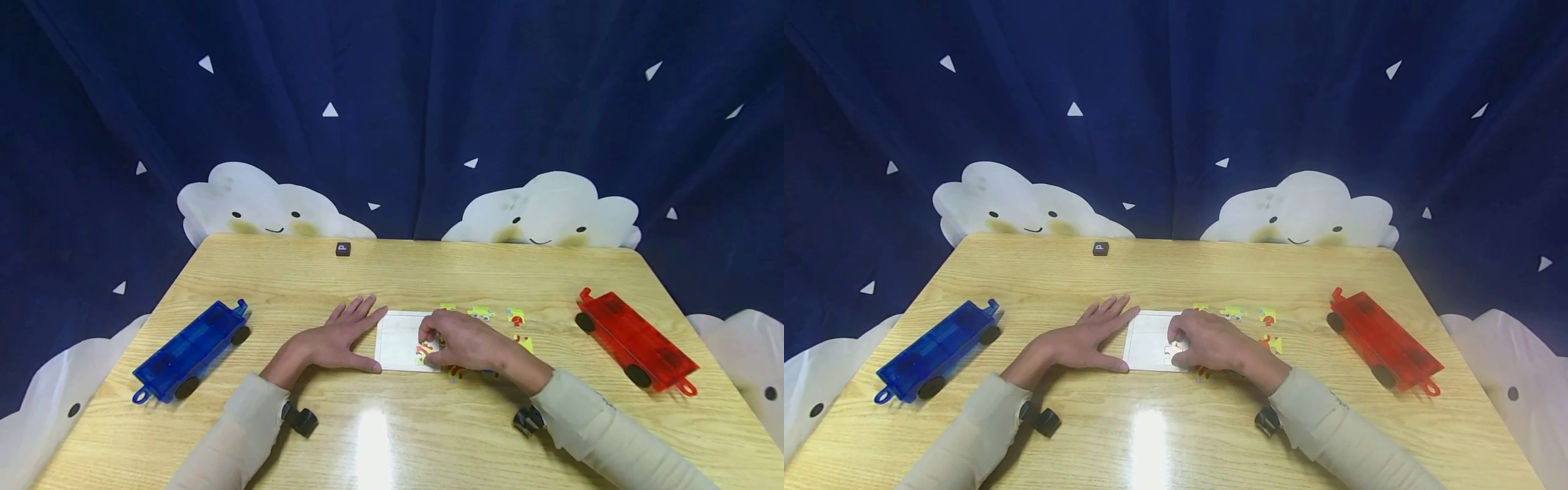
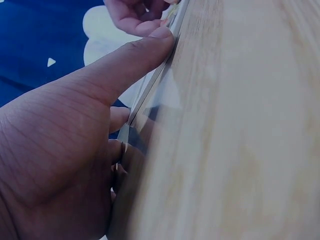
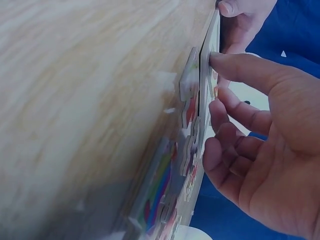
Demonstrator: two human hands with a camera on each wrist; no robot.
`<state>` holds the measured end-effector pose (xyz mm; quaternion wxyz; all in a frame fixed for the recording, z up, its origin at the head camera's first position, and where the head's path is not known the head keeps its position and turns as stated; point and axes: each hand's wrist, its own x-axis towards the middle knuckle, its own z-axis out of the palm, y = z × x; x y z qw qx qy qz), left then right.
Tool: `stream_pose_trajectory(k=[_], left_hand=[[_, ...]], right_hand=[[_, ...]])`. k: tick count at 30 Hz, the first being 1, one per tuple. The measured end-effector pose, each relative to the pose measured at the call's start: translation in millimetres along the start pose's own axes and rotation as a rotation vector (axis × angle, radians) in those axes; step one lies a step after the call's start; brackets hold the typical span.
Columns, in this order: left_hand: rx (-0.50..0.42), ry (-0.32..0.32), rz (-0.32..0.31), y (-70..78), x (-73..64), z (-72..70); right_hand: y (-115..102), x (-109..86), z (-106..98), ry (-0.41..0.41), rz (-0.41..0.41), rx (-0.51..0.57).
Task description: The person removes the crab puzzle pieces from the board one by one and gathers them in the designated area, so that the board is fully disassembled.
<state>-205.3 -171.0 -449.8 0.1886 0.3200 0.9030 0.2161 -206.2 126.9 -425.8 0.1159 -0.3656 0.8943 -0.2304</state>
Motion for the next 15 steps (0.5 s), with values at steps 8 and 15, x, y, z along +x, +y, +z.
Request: stream_pose_trajectory(k=[8, 15], left_hand=[[0.004, 0.0, 0.0, 0.2, 0.2, -0.4], [-0.008, 0.007, 0.004, 1.6, -0.2, -0.8]], right_hand=[[-1.9, 0.5, -5.2, 0.018, -0.038, 0.112], [-4.2, -4.3, -14.6, 0.042, -0.045, 0.163]])
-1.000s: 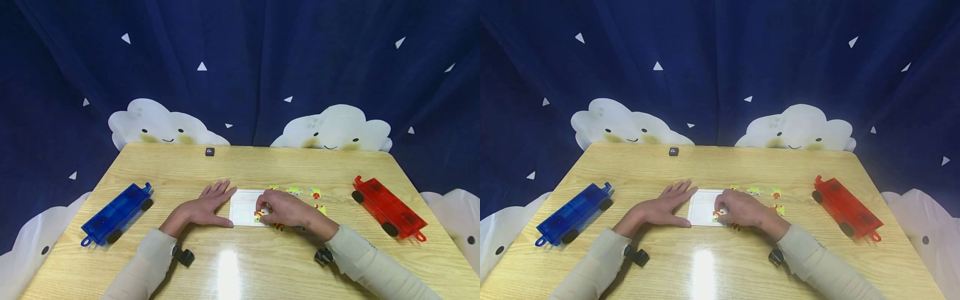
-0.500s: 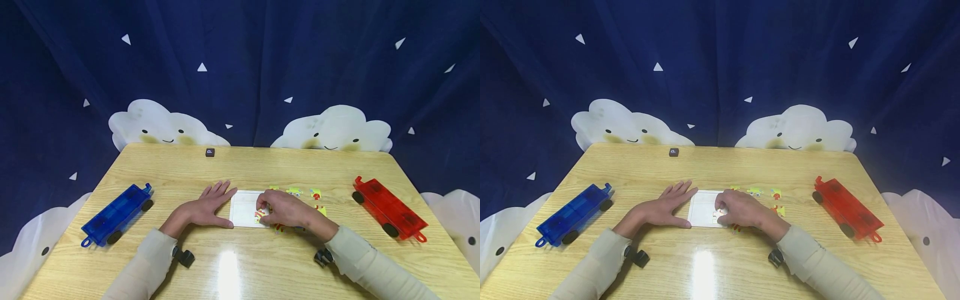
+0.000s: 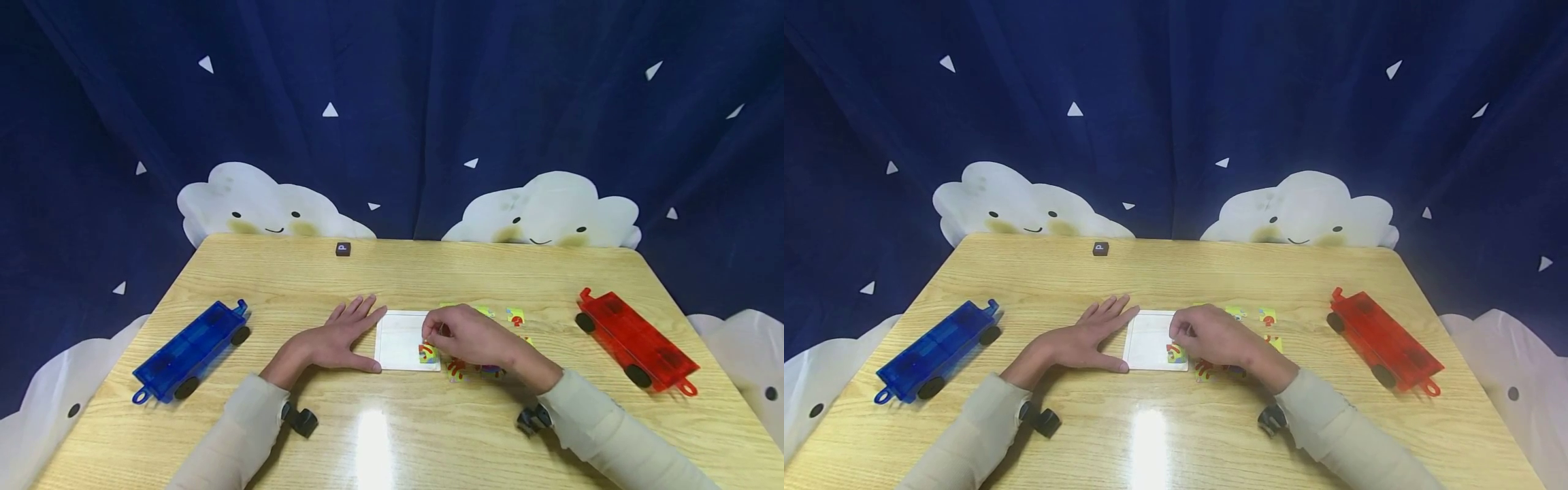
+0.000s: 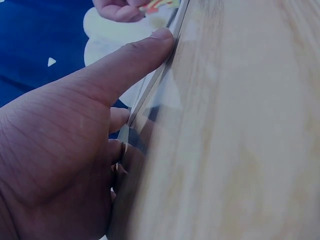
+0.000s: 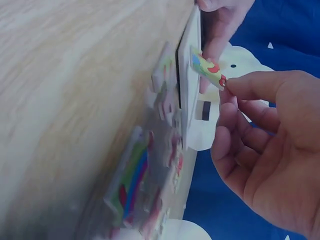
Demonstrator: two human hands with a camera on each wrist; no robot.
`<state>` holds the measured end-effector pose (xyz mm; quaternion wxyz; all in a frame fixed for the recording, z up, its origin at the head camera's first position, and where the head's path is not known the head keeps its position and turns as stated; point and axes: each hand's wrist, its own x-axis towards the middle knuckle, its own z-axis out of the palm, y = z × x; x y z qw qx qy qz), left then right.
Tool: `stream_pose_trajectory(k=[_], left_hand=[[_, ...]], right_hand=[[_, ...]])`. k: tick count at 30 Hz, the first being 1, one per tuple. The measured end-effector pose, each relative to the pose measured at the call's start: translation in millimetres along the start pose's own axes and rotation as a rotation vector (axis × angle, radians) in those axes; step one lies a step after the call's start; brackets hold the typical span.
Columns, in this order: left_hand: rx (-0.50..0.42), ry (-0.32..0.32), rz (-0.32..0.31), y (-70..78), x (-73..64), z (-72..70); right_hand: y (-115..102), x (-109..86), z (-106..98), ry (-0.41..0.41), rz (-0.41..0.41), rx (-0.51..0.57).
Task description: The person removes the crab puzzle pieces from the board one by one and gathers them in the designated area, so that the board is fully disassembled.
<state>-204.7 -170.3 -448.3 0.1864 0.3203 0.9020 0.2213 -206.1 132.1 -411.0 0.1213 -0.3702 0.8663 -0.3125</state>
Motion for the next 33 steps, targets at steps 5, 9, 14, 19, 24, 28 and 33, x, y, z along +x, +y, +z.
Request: stream_pose_trajectory(k=[5, 9, 14, 19, 24, 28, 33], left_hand=[[-0.001, -0.001, 0.009, -0.4, -0.3, -0.2], [0.002, -0.008, 0.007, -1.3, -0.1, -0.7], [-0.002, -0.012, 0.005, -1.3, 0.0, -1.1], [-0.002, -0.012, 0.005, -1.9, -0.1, -0.7], [-0.003, -0.011, 0.001, -2.4, -0.3, -0.4], [0.003, -0.008, -0.002, -3.1, -0.5, 0.2], [-0.002, -0.01, -0.005, -2.9, -0.7, 0.3]], right_hand=[[2.9, -12.1, -13.0, 0.019, -0.013, 0.011], [7.6, -24.9, -25.4, 0.035, 0.002, -0.009], [13.6, -43.8, -37.0, 0.022, 0.058, -0.038], [21.4, -63.3, -45.4, 0.026, 0.077, -0.034], [30.5, -83.3, -54.1, 0.012, 0.13, -0.02], [38.5, -97.9, -59.4, -0.008, 0.143, 0.002], [47.5, -112.6, -62.5, -0.023, 0.142, 0.039]])
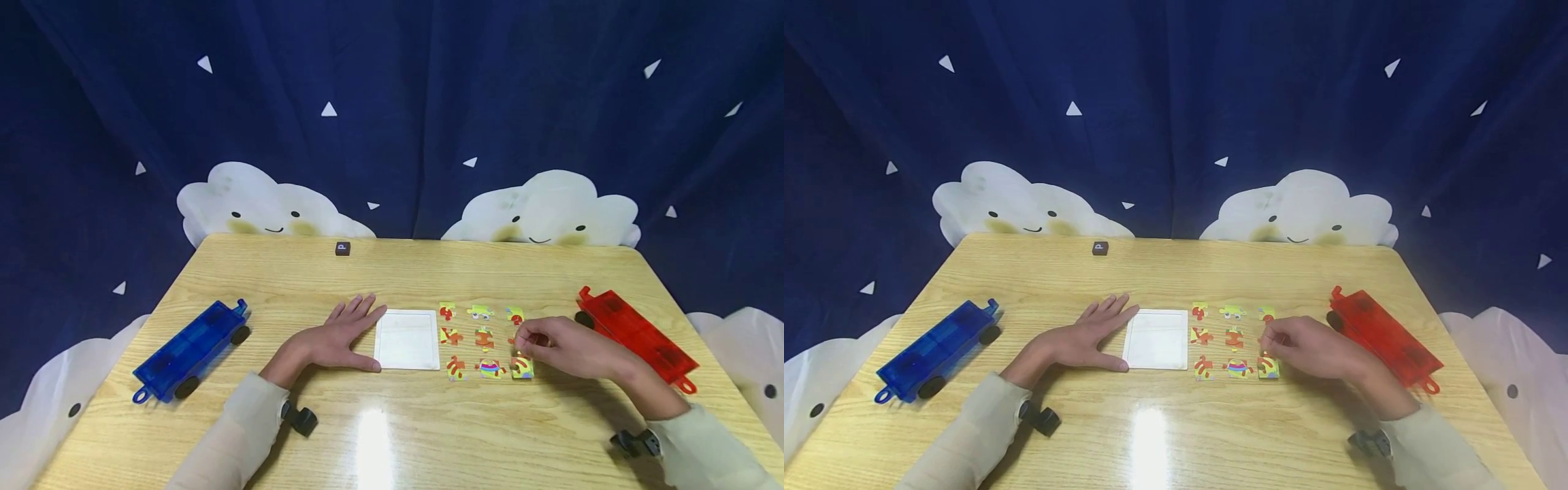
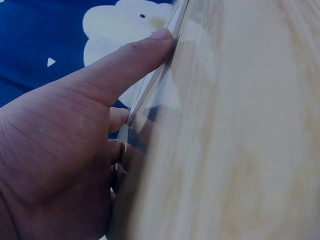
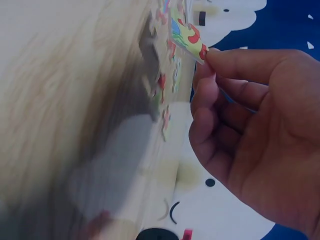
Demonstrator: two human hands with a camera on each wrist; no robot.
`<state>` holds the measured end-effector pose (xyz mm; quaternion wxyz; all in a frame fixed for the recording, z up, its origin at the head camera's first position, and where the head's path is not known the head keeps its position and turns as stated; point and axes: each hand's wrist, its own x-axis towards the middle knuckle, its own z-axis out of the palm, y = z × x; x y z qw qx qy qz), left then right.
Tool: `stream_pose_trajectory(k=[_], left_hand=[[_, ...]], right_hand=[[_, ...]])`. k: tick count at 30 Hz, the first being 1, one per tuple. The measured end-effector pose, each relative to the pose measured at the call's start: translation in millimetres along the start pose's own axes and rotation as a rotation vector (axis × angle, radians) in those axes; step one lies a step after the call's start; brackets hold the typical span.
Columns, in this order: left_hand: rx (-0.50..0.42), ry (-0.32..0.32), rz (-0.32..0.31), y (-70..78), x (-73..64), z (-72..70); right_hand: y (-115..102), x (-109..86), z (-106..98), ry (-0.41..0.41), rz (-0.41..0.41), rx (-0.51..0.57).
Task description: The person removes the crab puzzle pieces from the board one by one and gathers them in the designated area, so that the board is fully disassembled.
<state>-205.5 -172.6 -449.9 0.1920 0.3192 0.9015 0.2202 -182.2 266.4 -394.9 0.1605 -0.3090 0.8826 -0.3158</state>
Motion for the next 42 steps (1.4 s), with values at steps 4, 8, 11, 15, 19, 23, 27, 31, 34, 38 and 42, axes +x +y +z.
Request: stream_pose_trajectory(k=[4, 8, 11, 15, 19, 23, 27, 31, 34, 38, 42], left_hand=[[-0.004, -0.002, -0.004, -0.3, -0.4, -0.6], [-0.003, 0.001, -0.005, -1.0, -0.5, -0.7], [-0.001, 0.001, 0.0, -1.2, -0.2, -0.6], [0.003, -0.002, 0.004, -0.8, 0.4, -0.4], [0.002, -0.005, 0.005, -0.5, 0.6, -0.3], [-0.007, -0.008, 0.013, 0.9, 1.1, -0.9], [-0.002, -0.008, 0.014, 2.0, 1.4, -1.6], [-0.002, -0.005, 0.02, 1.5, 1.4, -1.0], [-0.02, 0.004, 0.03, 0.0, 0.2, 1.6], [-0.089, 0.03, 0.024, -5.2, -4.4, 5.1], [-0.157, 0.096, 0.025, -11.8, -10.3, 0.7]], right_hand=[[8.8, -4.4, 0.5, -0.003, -0.008, 0.004], [17.4, -4.8, 2.9, 0.004, 0.0, -0.012], [22.9, -4.9, 4.7, 0.011, 0.007, -0.024], [26.5, -6.2, 6.3, 0.027, 0.007, -0.03], [26.3, -8.5, 6.8, 0.04, 0.007, -0.029], [25.0, -11.7, 5.3, 0.068, 0.032, -0.041], [24.0, -12.8, 2.8, 0.112, 0.067, -0.068], [23.8, -12.2, -1.9, 0.164, 0.064, -0.077], [23.9, -10.3, -6.3, 0.212, 0.039, -0.092], [25.1, -2.6, -12.9, 0.268, 0.024, -0.144], [24.5, 9.6, -20.4, 0.311, 0.012, -0.204]])
